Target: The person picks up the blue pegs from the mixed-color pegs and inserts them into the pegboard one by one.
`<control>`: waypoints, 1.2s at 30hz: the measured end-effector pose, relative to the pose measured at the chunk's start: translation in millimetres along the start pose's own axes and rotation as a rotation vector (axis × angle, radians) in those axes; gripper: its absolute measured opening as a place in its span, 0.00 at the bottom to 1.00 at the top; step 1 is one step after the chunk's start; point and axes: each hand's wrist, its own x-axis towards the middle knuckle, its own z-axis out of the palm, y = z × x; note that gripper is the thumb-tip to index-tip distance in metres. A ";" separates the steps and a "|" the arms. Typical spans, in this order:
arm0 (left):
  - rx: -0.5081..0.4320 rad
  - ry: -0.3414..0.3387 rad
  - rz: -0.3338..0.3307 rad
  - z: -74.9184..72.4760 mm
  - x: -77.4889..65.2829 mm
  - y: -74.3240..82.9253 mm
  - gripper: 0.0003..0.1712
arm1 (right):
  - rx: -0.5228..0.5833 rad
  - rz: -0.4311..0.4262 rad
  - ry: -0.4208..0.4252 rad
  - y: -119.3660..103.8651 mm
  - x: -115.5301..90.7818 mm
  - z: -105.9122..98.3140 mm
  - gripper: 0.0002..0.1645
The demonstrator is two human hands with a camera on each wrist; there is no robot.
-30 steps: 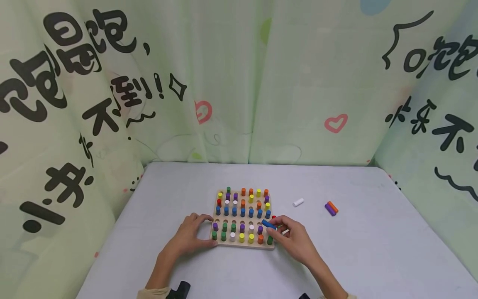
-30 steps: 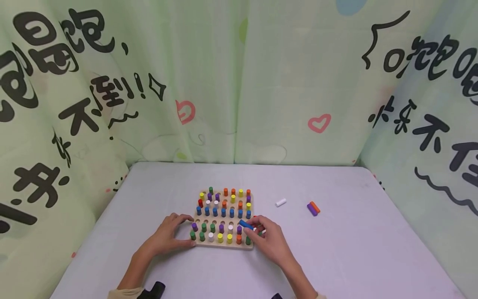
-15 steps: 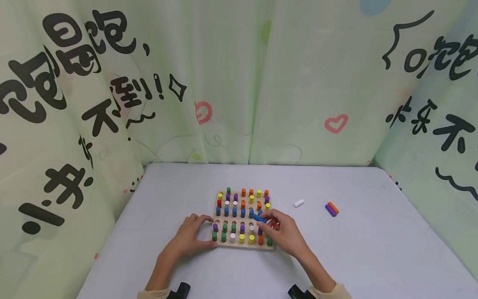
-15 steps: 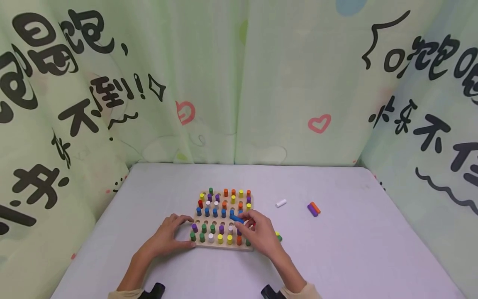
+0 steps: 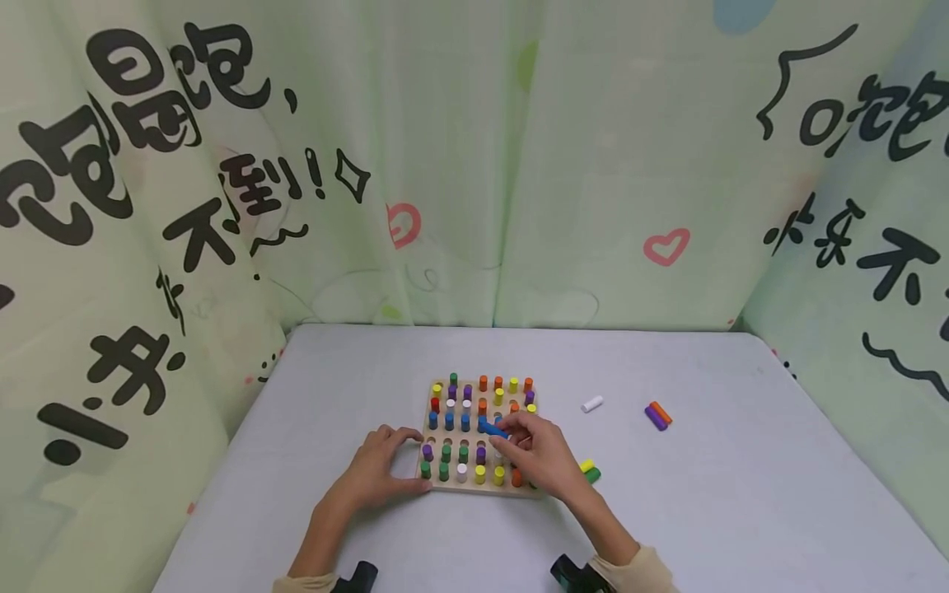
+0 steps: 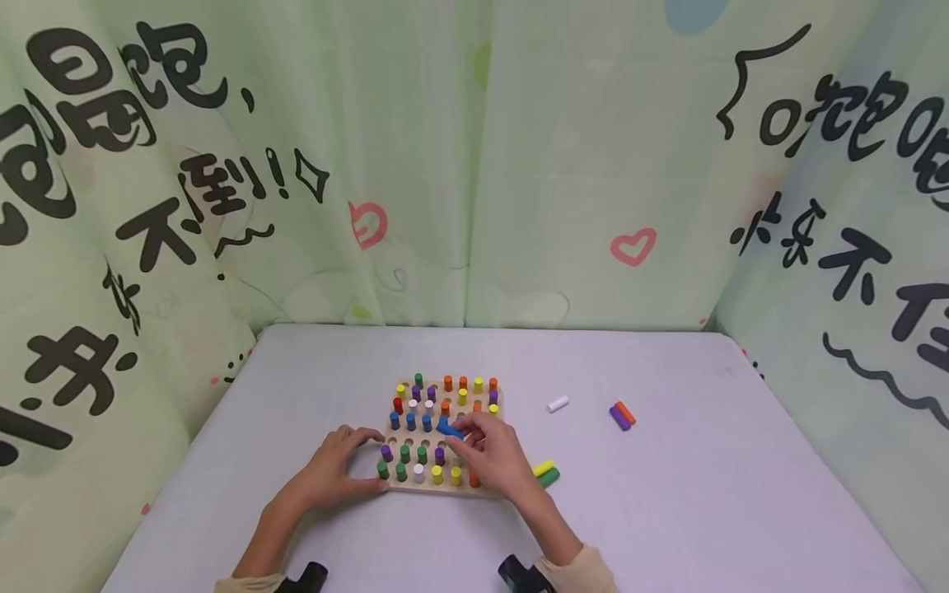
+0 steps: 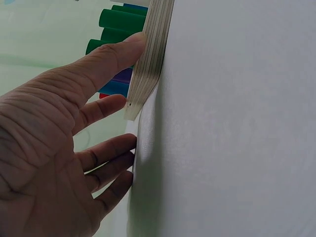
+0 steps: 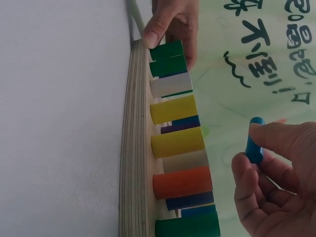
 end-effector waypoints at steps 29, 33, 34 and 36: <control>-0.003 -0.008 0.006 -0.9 1.0 -2.7 0.39 | -0.002 -0.029 -0.105 -10.6 25.8 26.6 0.10; -0.006 -0.009 0.018 -1.7 1.0 -2.8 0.38 | 0.000 -0.037 -0.120 -12.3 28.8 31.3 0.10; -0.007 -0.009 0.020 -1.8 1.0 -2.8 0.38 | -0.002 -0.042 -0.121 -12.7 29.5 32.5 0.09; -0.011 -0.008 0.026 -2.3 0.8 -2.7 0.38 | -0.005 -0.057 -0.119 -12.8 31.0 35.1 0.09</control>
